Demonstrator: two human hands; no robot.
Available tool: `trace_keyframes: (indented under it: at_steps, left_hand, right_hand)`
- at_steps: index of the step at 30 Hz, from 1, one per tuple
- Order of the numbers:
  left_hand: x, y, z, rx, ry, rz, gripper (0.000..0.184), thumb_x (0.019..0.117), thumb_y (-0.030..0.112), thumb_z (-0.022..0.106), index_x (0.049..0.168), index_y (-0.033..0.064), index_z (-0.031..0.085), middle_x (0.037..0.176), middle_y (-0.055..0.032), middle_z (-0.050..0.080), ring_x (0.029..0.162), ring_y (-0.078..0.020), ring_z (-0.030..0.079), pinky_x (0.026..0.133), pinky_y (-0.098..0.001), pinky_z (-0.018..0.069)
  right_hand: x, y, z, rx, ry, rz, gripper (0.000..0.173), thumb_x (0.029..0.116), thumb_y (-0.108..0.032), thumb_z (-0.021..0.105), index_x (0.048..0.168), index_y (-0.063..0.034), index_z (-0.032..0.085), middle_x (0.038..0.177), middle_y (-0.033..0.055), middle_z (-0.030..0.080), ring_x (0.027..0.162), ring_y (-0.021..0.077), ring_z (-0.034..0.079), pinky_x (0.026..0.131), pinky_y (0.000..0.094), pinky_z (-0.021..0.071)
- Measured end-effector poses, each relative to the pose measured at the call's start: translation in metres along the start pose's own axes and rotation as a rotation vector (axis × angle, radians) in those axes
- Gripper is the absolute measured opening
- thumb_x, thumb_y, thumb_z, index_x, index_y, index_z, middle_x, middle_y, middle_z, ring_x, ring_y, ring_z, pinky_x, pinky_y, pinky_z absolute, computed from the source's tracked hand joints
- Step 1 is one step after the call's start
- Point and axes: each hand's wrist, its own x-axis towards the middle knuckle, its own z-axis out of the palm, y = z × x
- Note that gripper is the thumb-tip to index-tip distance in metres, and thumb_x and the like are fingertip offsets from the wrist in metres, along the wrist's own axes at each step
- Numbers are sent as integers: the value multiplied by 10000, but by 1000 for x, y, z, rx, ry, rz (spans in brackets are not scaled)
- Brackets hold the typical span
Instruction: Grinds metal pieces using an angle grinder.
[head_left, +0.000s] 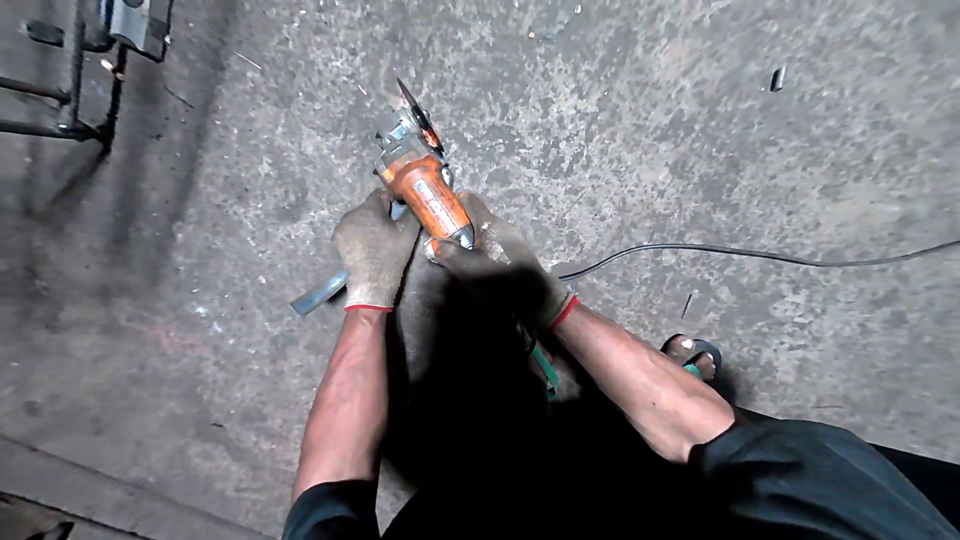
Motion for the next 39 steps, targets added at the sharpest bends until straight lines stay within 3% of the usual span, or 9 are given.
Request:
trace_keyframes:
  at_steps: [6, 10, 18, 22, 23, 25, 31, 34, 39]
  left_hand:
    - [2, -1, 0, -6, -5, 6, 542, 909, 632, 554, 865, 100, 649, 725, -131, 646, 719, -370, 666, 606, -626, 481]
    - [3, -1, -2, -9, -17, -1, 499, 909, 588, 579, 864, 97, 657, 741, -146, 656, 739, -393, 672, 621, -639, 489]
    - [7, -3, -3, -15, -51, -7, 483, 920, 589, 561, 866, 123, 677, 742, -126, 664, 746, -366, 680, 625, -632, 499]
    - [-6, -4, -5, -43, -53, 47, 425, 961, 525, 589, 852, 125, 684, 724, -127, 649, 707, -362, 664, 592, -605, 510]
    - [-8, -4, -5, -54, -67, 50, 413, 967, 519, 599, 870, 129, 698, 742, -129, 656, 722, -360, 666, 612, -609, 523]
    - [0, -2, -6, -51, -94, 10, 393, 949, 521, 617, 907, 145, 724, 785, -110, 691, 777, -341, 691, 683, -615, 548]
    - [7, 2, -15, -57, -186, -27, 444, 947, 546, 581, 989, 142, 762, 945, -134, 734, 971, -357, 702, 849, -635, 533]
    - [5, 6, -20, -33, -214, -54, 445, 944, 560, 566, 1061, 179, 766, 1006, -138, 741, 1017, -375, 693, 868, -650, 522]
    - [6, 6, -19, -21, -195, -47, 447, 952, 540, 583, 1047, 141, 760, 988, -142, 739, 1004, -368, 697, 873, -635, 521]
  right_hand:
    - [0, 5, -3, -13, -38, -16, 590, 906, -404, 724, 1405, -172, 512, 991, 34, 711, 808, 130, 697, 676, 402, 609]
    - [1, 12, -2, 32, -57, -13, 626, 906, -384, 752, 1442, -188, 496, 1053, 38, 712, 845, 115, 700, 716, 392, 621]
    - [11, 20, 1, -22, -51, -3, 672, 890, -388, 766, 1469, -171, 504, 1213, 54, 693, 1048, 120, 678, 914, 388, 583]
    - [10, 14, 0, 31, -78, 104, 699, 885, -351, 780, 1490, -178, 477, 1180, 71, 704, 1008, 140, 693, 888, 394, 592]
    - [10, 11, 0, 36, -79, 119, 677, 887, -354, 784, 1471, -163, 502, 1143, 74, 710, 972, 144, 696, 863, 387, 598]
    - [14, -2, -5, -39, -79, 137, 664, 894, -404, 755, 1452, -122, 530, 1176, 96, 708, 1046, 169, 689, 937, 401, 573]
    - [13, -19, -16, -71, -135, 166, 748, 909, -475, 705, 1513, -112, 454, 1295, 110, 661, 1143, 194, 661, 1009, 432, 539]
    - [14, -17, -16, -53, -137, 177, 726, 895, -458, 719, 1497, -137, 474, 1242, 89, 685, 1088, 182, 682, 967, 431, 562]
    - [17, -14, -17, -25, -156, 198, 784, 877, -466, 716, 1535, -148, 432, 1279, 105, 669, 1123, 207, 669, 984, 466, 545]
